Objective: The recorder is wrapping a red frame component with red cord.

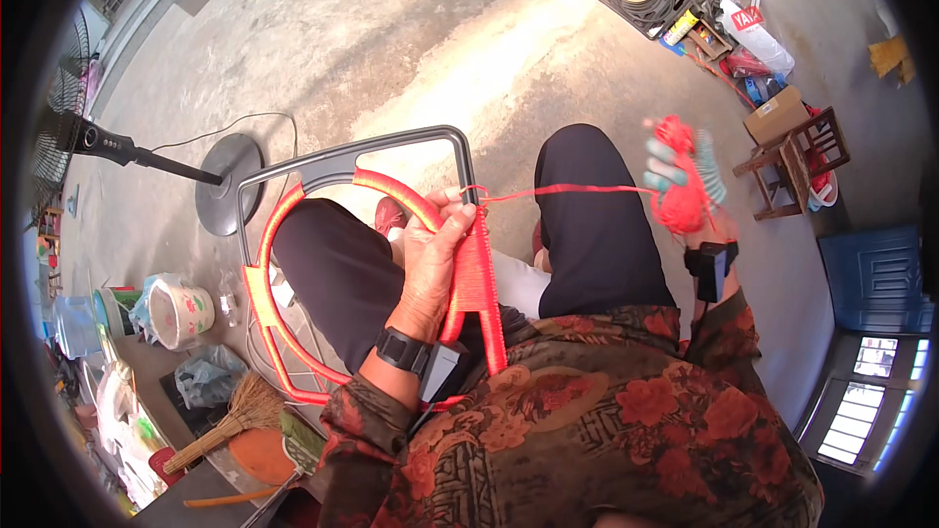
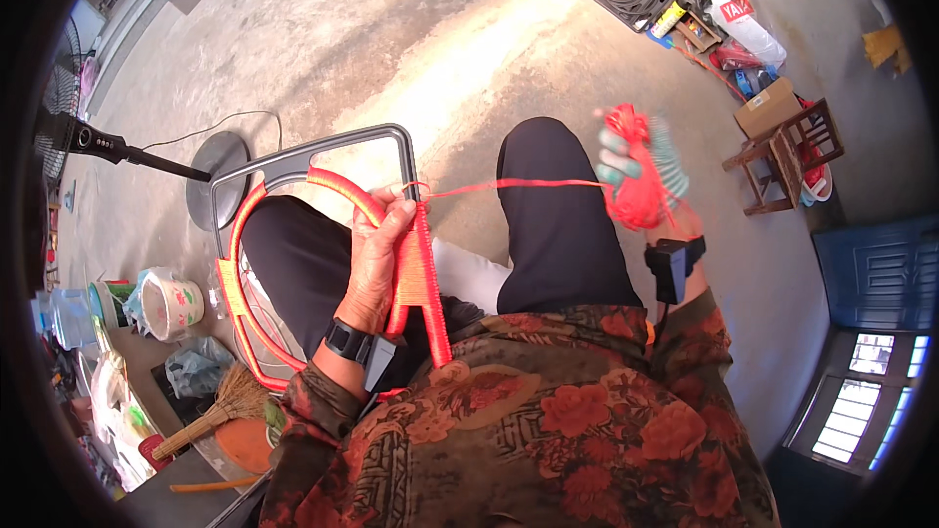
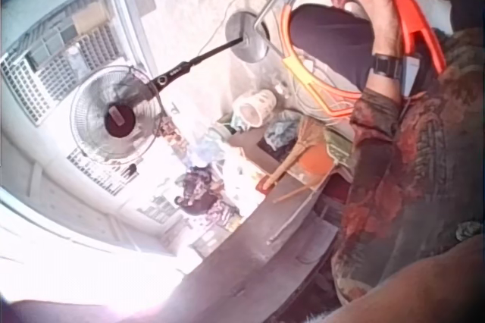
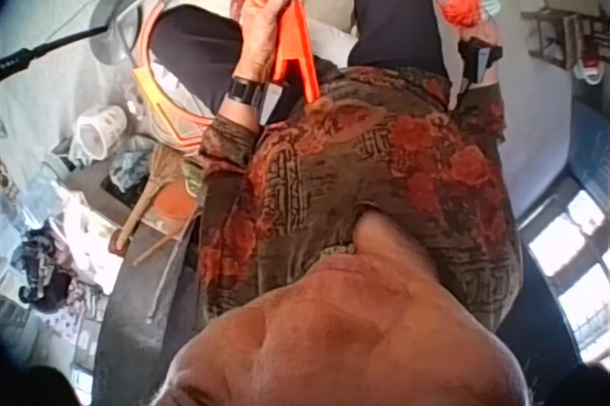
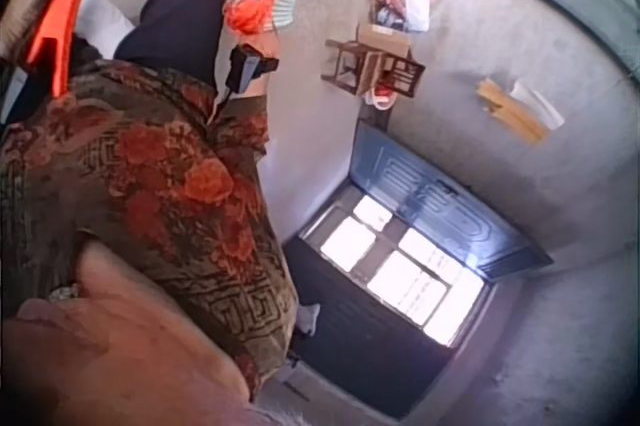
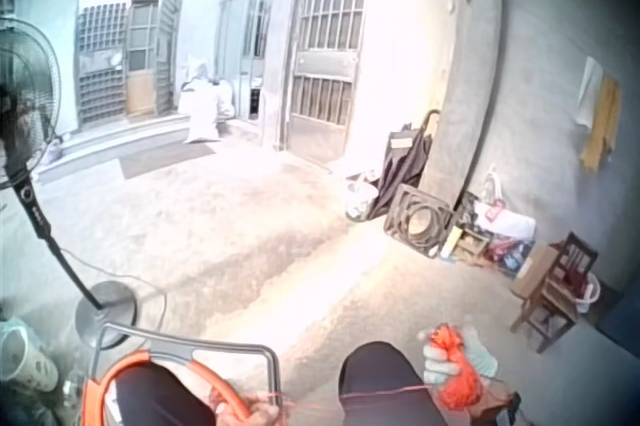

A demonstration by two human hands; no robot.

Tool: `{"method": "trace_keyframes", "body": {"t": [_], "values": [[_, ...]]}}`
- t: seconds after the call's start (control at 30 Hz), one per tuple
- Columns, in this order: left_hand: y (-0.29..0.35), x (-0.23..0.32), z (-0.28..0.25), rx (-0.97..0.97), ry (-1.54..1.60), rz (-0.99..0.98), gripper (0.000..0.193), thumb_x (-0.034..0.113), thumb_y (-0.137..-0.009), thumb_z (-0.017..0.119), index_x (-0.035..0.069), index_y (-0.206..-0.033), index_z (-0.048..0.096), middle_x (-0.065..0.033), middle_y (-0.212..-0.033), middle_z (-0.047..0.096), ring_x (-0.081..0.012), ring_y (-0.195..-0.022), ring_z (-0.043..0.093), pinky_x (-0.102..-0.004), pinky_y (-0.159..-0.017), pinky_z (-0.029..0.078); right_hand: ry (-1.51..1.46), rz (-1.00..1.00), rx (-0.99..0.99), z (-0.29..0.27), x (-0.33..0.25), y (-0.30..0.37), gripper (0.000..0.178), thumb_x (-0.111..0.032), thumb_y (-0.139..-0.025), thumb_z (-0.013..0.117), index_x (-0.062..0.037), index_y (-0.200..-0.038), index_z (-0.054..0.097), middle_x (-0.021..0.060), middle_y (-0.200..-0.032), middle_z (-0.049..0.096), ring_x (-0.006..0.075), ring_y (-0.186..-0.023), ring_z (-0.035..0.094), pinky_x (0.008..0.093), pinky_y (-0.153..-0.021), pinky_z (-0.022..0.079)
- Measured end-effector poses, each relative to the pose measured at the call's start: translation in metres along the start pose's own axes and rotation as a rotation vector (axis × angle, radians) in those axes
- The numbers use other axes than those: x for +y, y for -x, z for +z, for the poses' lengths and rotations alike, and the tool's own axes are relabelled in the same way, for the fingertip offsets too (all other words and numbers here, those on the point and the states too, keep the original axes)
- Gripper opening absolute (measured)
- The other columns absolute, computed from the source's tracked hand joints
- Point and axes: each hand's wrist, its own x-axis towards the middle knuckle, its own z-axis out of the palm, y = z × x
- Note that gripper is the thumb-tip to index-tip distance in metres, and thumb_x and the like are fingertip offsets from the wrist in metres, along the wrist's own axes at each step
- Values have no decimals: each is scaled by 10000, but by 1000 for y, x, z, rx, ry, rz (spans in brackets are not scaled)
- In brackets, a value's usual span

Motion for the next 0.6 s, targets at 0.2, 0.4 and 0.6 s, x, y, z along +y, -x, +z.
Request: {"method": "trace_keyframes", "body": {"t": [0.2,0.4,0.6], "values": [[-4,-9,-6,-23,26,36,109,44,-877,625,42,-976,579,-55,-816,643,-105,-673,616,-229,-579,523,683,325,220,55,104,-41,388,-254,-953,535,-29,-1267,509,82,-991,632,94,-653,577,238,-527,475],[-4,-9,-8,-33,12,24,96,60,-883,632,42,-964,584,-41,-801,637,-98,-669,611,-218,-575,512,772,398,263,52,128,-57,351,-195,-890,632,-18,-1185,565,36,-733,601,97,-550,556,240,-470,450],[-2,-11,-10,-16,-35,10,112,64,-880,637,37,-975,585,-39,-798,636,-94,-664,608,-219,-581,514,1031,244,271,85,113,-52,316,-180,-898,615,-56,-1186,576,-16,-612,530,68,-490,479,231,-445,407]]}}
